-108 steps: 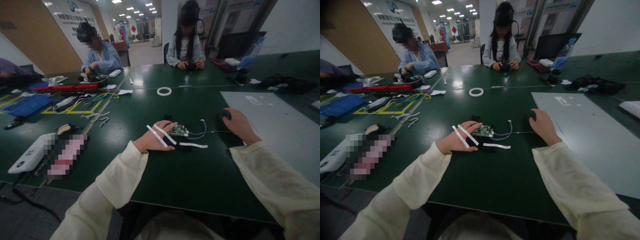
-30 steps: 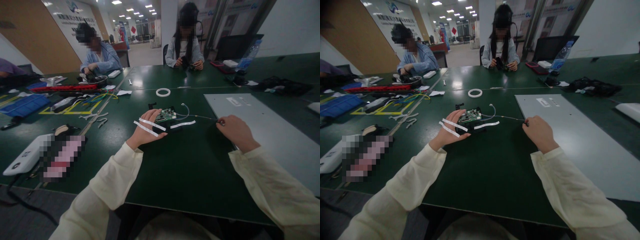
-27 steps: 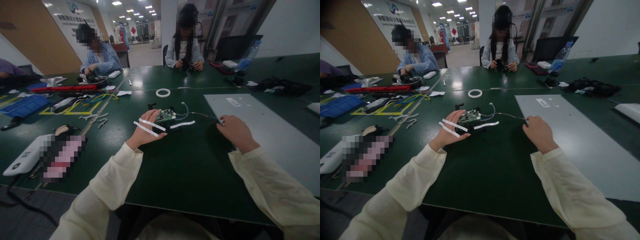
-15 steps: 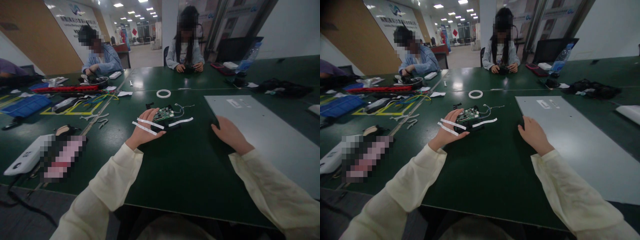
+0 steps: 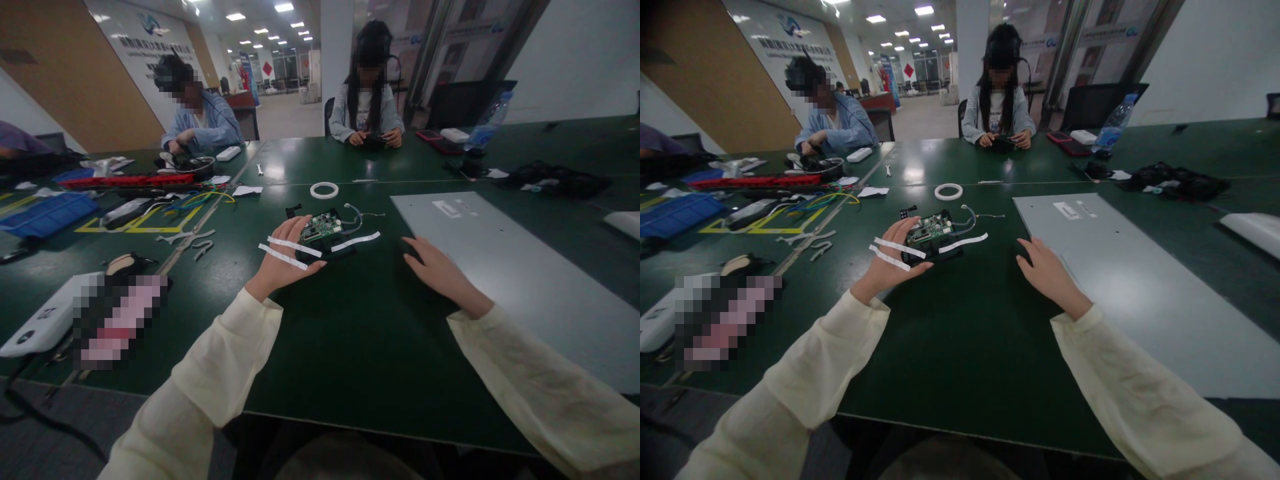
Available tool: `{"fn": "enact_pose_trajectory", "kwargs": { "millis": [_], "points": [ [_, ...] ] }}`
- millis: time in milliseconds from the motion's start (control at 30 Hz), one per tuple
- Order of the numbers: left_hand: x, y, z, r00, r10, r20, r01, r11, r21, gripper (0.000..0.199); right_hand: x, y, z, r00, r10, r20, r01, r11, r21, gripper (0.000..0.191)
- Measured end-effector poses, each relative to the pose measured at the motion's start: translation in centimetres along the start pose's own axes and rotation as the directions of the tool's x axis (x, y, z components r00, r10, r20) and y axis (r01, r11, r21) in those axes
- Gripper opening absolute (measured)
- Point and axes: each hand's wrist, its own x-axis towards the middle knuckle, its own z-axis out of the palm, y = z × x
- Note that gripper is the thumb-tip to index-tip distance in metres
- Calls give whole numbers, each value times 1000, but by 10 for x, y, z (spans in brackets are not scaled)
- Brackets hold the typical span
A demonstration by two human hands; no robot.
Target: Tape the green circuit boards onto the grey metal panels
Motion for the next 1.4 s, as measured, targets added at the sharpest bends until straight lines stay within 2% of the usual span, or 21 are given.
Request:
{"fn": "enact_pose_trajectory", "kwargs": {
  "millis": [133,233,400,567,833,967,1133,1267,1400],
  "points": [
    [2,0,0,1000,10,-23,-10,1000,5,83,-19,-26,3,985,-169,21,169,986,16,55],
    [3,-1,-1,999,16,-48,-15,1000,6,84,-41,-51,2,944,-322,66,321,946,37,53],
    [6,-3,-8,994,16,-110,-16,1000,-3,85,-72,-80,-2,801,-574,168,562,819,118,49],
    [9,-1,-13,988,37,-149,-42,999,-30,84,-83,-93,-8,648,-714,265,676,700,230,51],
    [7,8,-3,991,125,-49,-132,978,-164,85,-77,-95,-13,427,-850,308,795,515,321,53],
    [7,16,-2,989,144,30,-133,962,-238,85,-77,-95,-13,344,-902,263,815,425,394,55],
    [7,30,4,979,145,145,-104,960,-258,88,-79,-97,-12,300,-923,240,831,376,409,55],
    [6,36,16,966,163,202,-101,954,-283,89,-80,-97,-12,289,-934,211,837,354,417,54],
    [3,31,25,950,165,264,-81,950,-302,88,-79,-96,-12,289,-934,210,841,353,411,54]
  ]
}}
